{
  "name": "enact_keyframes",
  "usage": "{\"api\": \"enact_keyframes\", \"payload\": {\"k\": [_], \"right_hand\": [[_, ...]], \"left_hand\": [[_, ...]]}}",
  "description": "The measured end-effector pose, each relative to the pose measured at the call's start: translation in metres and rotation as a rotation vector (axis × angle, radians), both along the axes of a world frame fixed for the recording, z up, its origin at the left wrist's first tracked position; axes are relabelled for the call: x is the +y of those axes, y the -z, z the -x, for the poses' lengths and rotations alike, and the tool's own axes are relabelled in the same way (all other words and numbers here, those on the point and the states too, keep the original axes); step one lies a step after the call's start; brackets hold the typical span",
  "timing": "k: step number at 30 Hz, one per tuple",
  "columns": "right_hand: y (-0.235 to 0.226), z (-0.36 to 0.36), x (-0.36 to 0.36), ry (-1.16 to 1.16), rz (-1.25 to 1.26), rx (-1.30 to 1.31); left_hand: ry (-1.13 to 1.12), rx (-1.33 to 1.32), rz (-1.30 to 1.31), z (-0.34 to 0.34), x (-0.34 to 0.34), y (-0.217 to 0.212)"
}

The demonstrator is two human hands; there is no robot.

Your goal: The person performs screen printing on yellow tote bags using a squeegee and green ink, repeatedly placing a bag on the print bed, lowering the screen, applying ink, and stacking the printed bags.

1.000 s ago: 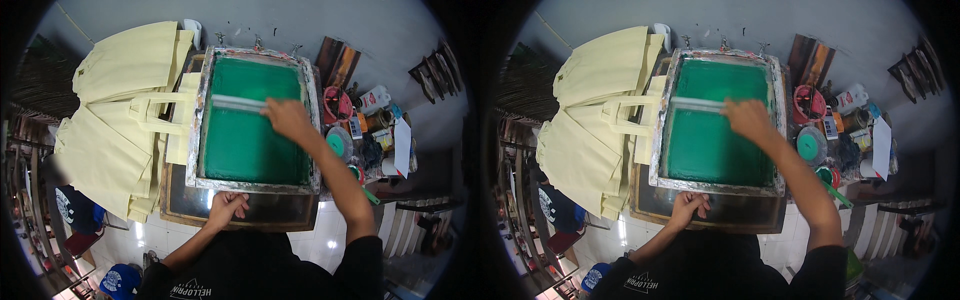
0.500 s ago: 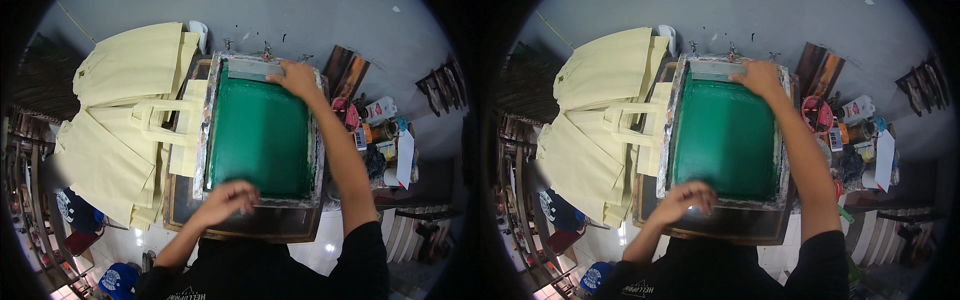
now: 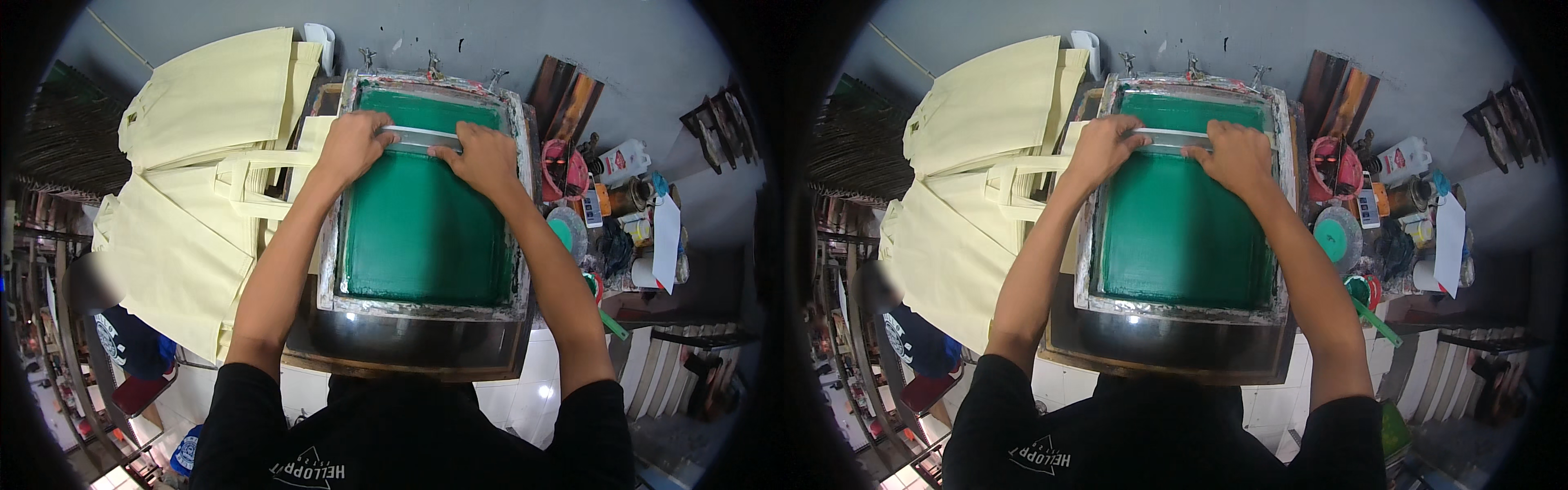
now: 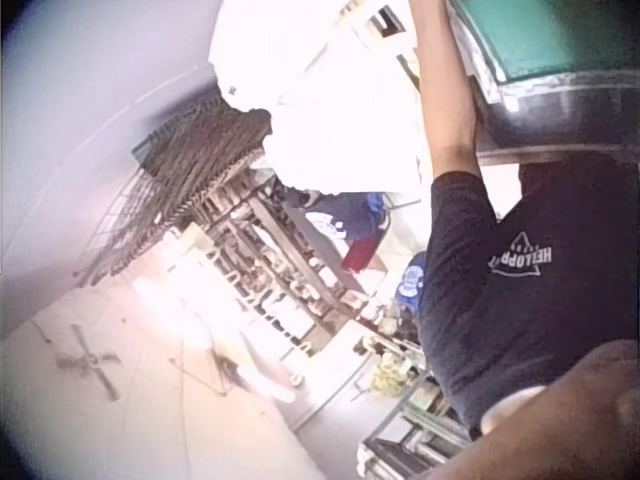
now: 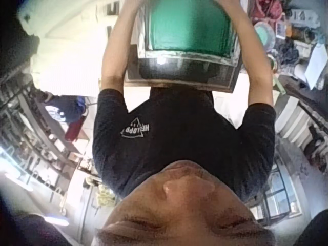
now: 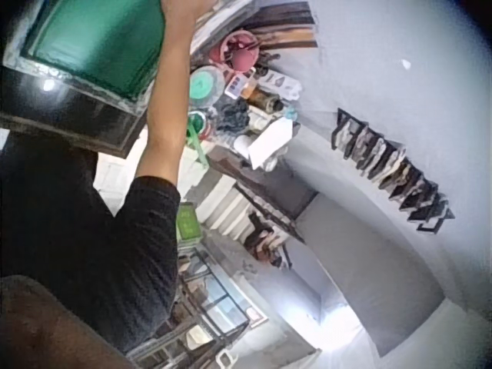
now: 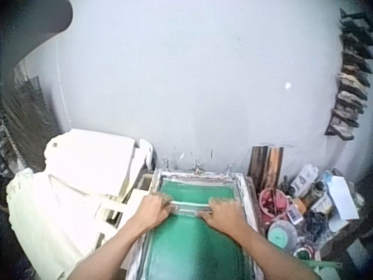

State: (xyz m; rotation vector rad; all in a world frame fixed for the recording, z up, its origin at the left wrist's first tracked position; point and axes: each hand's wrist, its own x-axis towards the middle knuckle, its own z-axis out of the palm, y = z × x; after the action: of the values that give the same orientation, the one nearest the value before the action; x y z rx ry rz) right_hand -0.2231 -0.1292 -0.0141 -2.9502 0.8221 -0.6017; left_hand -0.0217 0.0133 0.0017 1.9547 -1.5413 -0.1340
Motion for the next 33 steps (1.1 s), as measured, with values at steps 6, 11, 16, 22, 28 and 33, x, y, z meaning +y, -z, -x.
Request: {"api": "enact_keyframes", "payload": {"k": [6, 11, 16, 22, 28, 33], "right_hand": [[0.0, 0.031, 0.041, -0.028, -0.038, 0.026], [0.006, 0.067, 0.091, -0.059, -0.029, -0.046], [0.011, 0.105, 0.149, -0.089, 0.015, -0.102], [0.015, 0.132, 0.189, -0.088, 0.1, -0.069], [0.002, 0.145, 0.187, -0.17, -0.086, -0.197], [-0.067, 0.14, 0.171, -0.188, 0.17, -0.403]], "left_hand": [[-0.001, 0.013, -0.027, 0.03, 0.046, 0.002], [0.014, 0.047, -0.054, 0.066, 0.097, -0.004], [0.019, 0.073, -0.13, 0.106, 0.155, -0.009], [0.061, 0.052, 0.105, 0.126, 0.201, 0.012], [-0.034, -0.102, 0.133, 0.114, 0.239, 0.05], [-0.142, -0.083, 0.466, 0.103, 0.223, -0.008]]}}
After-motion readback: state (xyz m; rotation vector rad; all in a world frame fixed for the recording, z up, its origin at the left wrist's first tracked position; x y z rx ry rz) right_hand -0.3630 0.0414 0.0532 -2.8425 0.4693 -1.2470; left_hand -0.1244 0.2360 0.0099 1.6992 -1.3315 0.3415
